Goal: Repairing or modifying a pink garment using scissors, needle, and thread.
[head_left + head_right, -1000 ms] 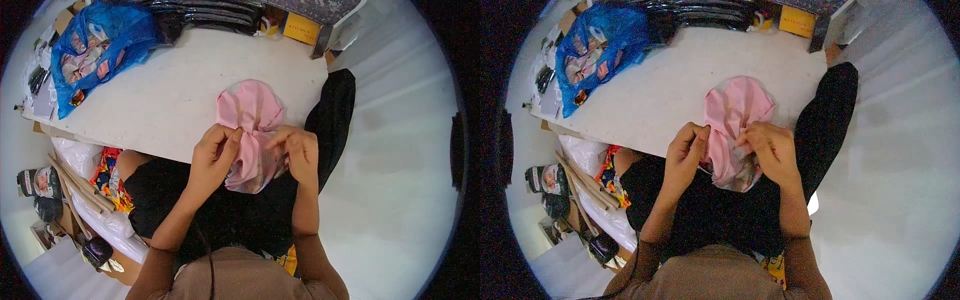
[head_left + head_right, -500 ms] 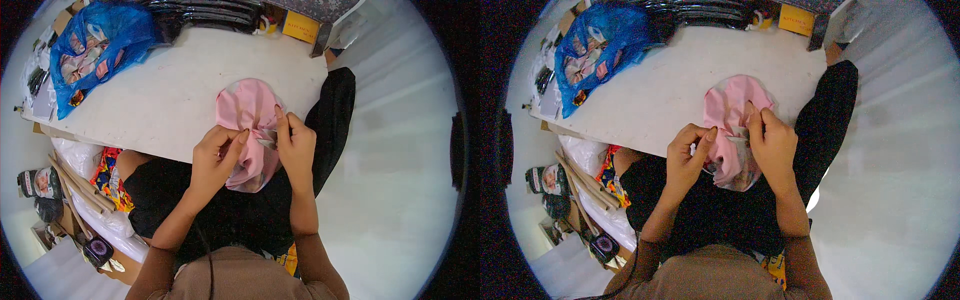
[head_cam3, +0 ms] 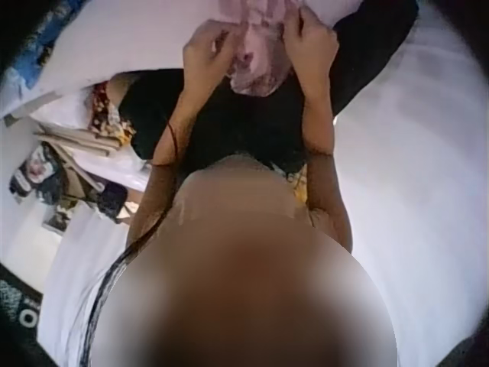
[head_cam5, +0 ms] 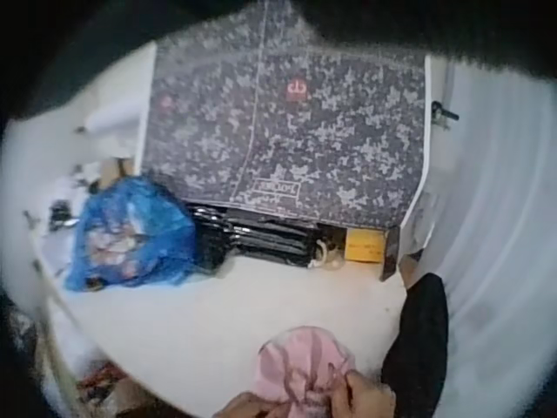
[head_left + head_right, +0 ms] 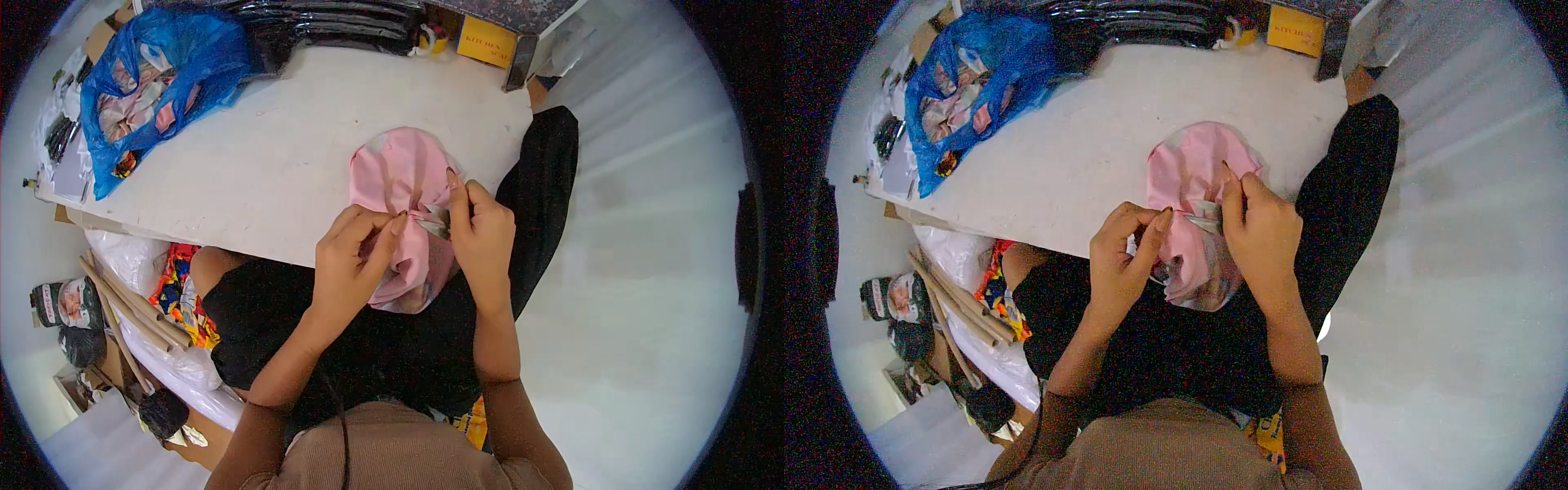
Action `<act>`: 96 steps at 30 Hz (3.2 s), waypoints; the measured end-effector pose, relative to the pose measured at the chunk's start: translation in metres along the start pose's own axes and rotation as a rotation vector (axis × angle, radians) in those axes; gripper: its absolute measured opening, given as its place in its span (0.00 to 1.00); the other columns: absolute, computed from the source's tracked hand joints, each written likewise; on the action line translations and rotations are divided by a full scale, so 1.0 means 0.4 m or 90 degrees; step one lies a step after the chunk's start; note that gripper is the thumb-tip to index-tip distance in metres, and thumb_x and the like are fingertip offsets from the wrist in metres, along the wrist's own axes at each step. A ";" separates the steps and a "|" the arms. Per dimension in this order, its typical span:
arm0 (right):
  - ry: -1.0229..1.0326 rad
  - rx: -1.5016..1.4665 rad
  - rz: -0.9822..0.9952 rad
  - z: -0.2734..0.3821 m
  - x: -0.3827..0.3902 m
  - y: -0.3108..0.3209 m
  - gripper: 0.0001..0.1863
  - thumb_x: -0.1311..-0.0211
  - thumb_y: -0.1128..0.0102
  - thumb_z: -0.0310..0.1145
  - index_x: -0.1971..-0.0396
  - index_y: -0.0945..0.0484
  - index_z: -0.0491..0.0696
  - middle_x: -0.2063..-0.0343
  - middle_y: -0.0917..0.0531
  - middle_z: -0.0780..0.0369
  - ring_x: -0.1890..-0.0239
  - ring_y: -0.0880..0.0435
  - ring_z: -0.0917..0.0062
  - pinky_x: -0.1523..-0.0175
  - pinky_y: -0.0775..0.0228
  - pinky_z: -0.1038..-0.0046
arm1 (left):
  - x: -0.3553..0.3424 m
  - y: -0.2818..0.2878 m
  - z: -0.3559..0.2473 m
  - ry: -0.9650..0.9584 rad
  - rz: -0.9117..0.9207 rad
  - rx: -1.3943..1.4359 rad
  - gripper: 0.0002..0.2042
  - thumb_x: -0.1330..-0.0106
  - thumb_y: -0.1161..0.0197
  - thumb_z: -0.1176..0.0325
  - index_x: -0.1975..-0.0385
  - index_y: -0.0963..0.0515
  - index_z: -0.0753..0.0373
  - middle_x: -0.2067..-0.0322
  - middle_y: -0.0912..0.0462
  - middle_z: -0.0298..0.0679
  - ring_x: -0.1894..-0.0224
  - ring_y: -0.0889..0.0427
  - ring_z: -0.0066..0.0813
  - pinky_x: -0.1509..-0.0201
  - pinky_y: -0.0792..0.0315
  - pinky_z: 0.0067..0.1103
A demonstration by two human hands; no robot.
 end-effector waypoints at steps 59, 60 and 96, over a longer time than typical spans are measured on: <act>-0.071 -0.600 0.052 0.035 0.035 0.010 0.08 0.43 0.42 0.24 0.64 0.18 0.41 0.88 0.26 0.71 0.91 0.37 0.94 0.86 0.50 0.88 | 0.009 -0.002 0.077 0.167 0.048 0.154 0.10 0.33 0.45 0.68 0.63 0.22 0.69 0.75 0.29 0.29 0.77 0.34 0.10 0.76 0.38 0.10; -0.071 -0.601 0.053 0.032 0.036 0.017 0.08 0.43 0.42 0.24 0.64 0.18 0.41 0.88 0.26 0.71 0.91 0.37 0.94 0.86 0.50 0.88 | 0.010 0.001 0.084 0.182 0.037 0.169 0.10 0.33 0.46 0.68 0.63 0.22 0.69 0.75 0.29 0.29 0.77 0.33 0.10 0.76 0.38 0.10; 0.081 -0.440 0.104 0.091 0.043 -0.025 0.04 0.45 0.40 0.23 0.70 0.23 0.40 0.83 0.22 0.68 0.83 0.32 0.93 0.79 0.43 0.87 | 0.023 -0.028 0.104 0.204 0.106 0.262 0.10 0.32 0.48 0.66 0.64 0.23 0.66 0.76 0.31 0.25 0.78 0.35 0.09 0.77 0.40 0.10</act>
Point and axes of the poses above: each hand's wrist, its own x-axis away from the middle knuckle, its own y-axis out of the back of the hand, z = x × y, the point moved 8 cm from there along -x, towards the middle knuckle
